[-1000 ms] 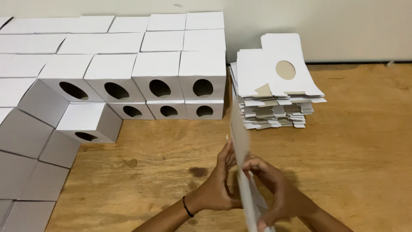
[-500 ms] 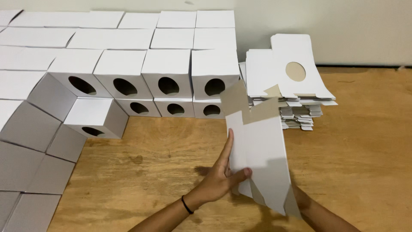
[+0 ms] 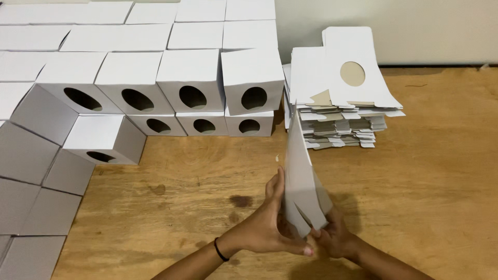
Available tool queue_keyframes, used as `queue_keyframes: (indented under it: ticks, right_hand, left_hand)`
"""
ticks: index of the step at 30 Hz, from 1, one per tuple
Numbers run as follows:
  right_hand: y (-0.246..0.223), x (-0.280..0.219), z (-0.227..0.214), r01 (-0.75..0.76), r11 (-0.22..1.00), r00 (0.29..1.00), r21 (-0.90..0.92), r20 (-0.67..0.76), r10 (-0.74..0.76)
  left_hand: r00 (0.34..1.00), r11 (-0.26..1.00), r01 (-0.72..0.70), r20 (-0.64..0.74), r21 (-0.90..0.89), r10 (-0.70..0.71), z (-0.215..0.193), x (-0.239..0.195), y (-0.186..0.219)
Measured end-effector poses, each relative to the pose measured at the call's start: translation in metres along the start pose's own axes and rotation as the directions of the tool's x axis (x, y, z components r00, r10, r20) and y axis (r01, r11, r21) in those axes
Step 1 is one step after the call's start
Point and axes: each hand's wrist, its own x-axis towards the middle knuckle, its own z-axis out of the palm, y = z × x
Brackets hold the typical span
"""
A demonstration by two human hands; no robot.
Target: The person assembles white cardboard boxes by folding flat pieces along pre-scored lines and tucking flaps into slots. They repeatedly pick up flat pieces, fold them into box shapes, and place the finished boxes into a growing stack.
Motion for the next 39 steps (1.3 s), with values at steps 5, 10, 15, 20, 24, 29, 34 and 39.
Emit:
queue_keyframes:
  ticks: [5, 10, 15, 20, 24, 29, 34, 39]
  right_hand:
    - [0.013, -0.01, 0.006, -0.274, 0.831, 0.932, 0.484, -0.08, 0.355]
    - [-0.071, 0.03, 0.029, 0.037, 0.961, 0.988, 0.273, -0.152, 0.005]
    - [-0.095, 0.036, 0.035, 0.227, 0.973, 0.943, -0.035, -0.241, -0.228]
    - [-0.1, 0.038, 0.036, 0.3, 0.928, 0.903, -0.22, -0.248, -0.351]
    - [-0.095, 0.035, 0.037, 0.251, 0.965, 0.929, -0.071, -0.263, -0.261]
    - [-0.071, 0.03, 0.036, 0.303, 0.947, 0.87, -0.109, -0.373, -0.322]
    - [-0.073, 0.025, 0.045, 0.263, 0.953, 0.88, -0.149, -0.369, -0.3]
    - [-0.08, 0.031, 0.045, 0.267, 0.901, 0.871, -0.343, -0.313, -0.378]
  left_hand:
    - [0.967, 0.949, -0.171, -0.139, 0.265, 0.213, 0.008, -0.002, -0.006]
    - [0.848, 0.766, -0.35, -0.165, 0.539, 0.503, 0.009, 0.002, -0.02]
    - [0.698, 0.675, -0.491, -0.215, 0.55, 0.683, 0.012, 0.009, -0.04]
    - [0.517, 0.499, -0.482, -0.227, 0.72, 0.826, 0.012, 0.015, -0.056]
    - [0.473, 0.45, -0.51, -0.199, 0.733, 0.859, 0.01, 0.018, -0.062]
    - [0.451, 0.382, -0.449, -0.164, 0.808, 0.877, 0.013, 0.019, -0.06]
    - [0.506, 0.508, -0.447, -0.26, 0.736, 0.822, 0.015, 0.013, -0.05]
    - [0.448, 0.469, -0.474, -0.255, 0.745, 0.857, 0.017, 0.014, -0.05]
